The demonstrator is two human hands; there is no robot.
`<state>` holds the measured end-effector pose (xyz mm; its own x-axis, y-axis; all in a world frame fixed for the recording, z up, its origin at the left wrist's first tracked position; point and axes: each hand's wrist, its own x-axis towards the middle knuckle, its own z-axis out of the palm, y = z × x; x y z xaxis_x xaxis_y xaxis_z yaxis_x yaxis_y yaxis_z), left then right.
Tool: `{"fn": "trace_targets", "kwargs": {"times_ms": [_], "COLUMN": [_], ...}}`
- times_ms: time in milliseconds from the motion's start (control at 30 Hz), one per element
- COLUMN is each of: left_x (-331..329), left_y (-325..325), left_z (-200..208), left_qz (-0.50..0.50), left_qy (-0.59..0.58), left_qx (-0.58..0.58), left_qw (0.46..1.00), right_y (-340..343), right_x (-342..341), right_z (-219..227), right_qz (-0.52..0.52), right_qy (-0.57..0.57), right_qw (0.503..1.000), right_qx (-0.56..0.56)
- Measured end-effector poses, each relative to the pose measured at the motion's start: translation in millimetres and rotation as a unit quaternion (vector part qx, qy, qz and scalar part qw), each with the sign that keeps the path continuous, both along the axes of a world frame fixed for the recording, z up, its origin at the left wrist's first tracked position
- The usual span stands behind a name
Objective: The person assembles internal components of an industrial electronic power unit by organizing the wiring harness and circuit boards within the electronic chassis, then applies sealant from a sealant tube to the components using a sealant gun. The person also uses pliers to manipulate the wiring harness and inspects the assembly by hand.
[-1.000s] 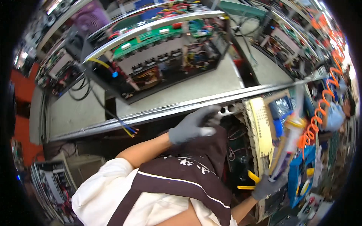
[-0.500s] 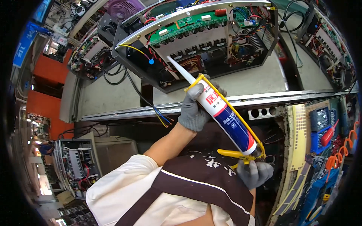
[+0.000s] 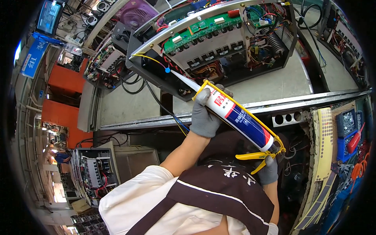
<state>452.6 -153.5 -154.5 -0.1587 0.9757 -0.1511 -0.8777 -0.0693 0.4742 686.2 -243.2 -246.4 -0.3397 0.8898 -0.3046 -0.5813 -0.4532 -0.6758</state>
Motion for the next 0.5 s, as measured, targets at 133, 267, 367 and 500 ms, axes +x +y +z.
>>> {"fn": "trace_targets", "kwargs": {"times_ms": [133,267,367,500], "left_x": [-4.0,-7.0,-8.3,-6.3], "left_y": [6.3,11.1,9.7,16.3], "left_z": [6.9,5.6,7.8,5.4], "left_qz": [0.029,0.018,0.014,0.009], "left_qy": [0.013,0.009,0.020,0.025], "left_qx": [-0.036,-0.025,-0.029,-0.013], "left_qw": [0.999,0.999,0.999,1.000], "right_y": [3.8,5.8,6.6,11.8], "right_x": [-9.0,-19.3,-20.6,-20.4], "right_z": [-3.5,14.3,8.7,-0.5], "right_qz": [0.061,0.073,0.084,0.051], "right_qy": [0.144,0.227,0.185,0.142], "right_qw": [0.988,0.970,0.979,0.988], "right_qx": [-0.005,-0.045,0.003,-0.015]}}
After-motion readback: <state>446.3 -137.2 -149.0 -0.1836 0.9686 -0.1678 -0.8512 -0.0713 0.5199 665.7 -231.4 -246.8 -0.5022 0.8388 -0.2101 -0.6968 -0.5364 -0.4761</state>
